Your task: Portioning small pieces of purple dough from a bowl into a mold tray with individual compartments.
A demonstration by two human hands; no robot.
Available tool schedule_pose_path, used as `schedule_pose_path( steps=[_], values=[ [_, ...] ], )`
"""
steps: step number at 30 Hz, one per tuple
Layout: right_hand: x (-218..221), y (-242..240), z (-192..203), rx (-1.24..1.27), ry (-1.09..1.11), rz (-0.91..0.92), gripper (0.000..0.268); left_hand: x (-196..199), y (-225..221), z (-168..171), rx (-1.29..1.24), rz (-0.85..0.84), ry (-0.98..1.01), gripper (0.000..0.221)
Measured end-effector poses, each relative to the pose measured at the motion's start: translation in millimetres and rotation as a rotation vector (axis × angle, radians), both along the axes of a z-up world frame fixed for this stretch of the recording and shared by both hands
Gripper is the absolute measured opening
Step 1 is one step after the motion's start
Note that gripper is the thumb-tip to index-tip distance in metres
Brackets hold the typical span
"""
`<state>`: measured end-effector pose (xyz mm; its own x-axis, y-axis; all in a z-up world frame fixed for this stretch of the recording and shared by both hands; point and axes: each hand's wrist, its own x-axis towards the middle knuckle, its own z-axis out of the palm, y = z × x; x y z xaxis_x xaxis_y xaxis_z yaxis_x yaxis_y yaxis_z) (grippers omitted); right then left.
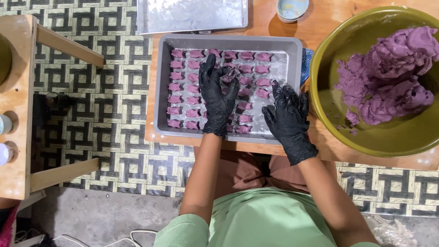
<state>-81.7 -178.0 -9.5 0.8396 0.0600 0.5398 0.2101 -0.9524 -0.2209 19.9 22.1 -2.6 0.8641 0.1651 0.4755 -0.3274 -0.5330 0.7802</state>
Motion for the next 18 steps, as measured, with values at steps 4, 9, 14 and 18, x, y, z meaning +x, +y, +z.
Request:
schedule_pose_path(
  steps=[4,9,14,18],
  values=[
    [4.6,-2.8,1.1,-0.011,0.049,-0.029,0.054,0.9,-0.2,-1.0,0.028,0.010,0.011,0.033],
    [16.7,-7.4,-2.1,-0.061,0.133,-0.014,0.041,4.7,-2.5,-13.2,0.033,0.035,0.010,0.035],
    [14.0,2.4,16.2,-0.109,0.223,0.040,0.038,8.2,-2.7,-19.8,0.035,0.055,-0.011,0.037],
    [13.8,-0.6,7.5,-0.097,0.205,0.037,0.038,6.8,-3.7,-17.4,0.063,0.087,-0.011,0.039]
  ],
)
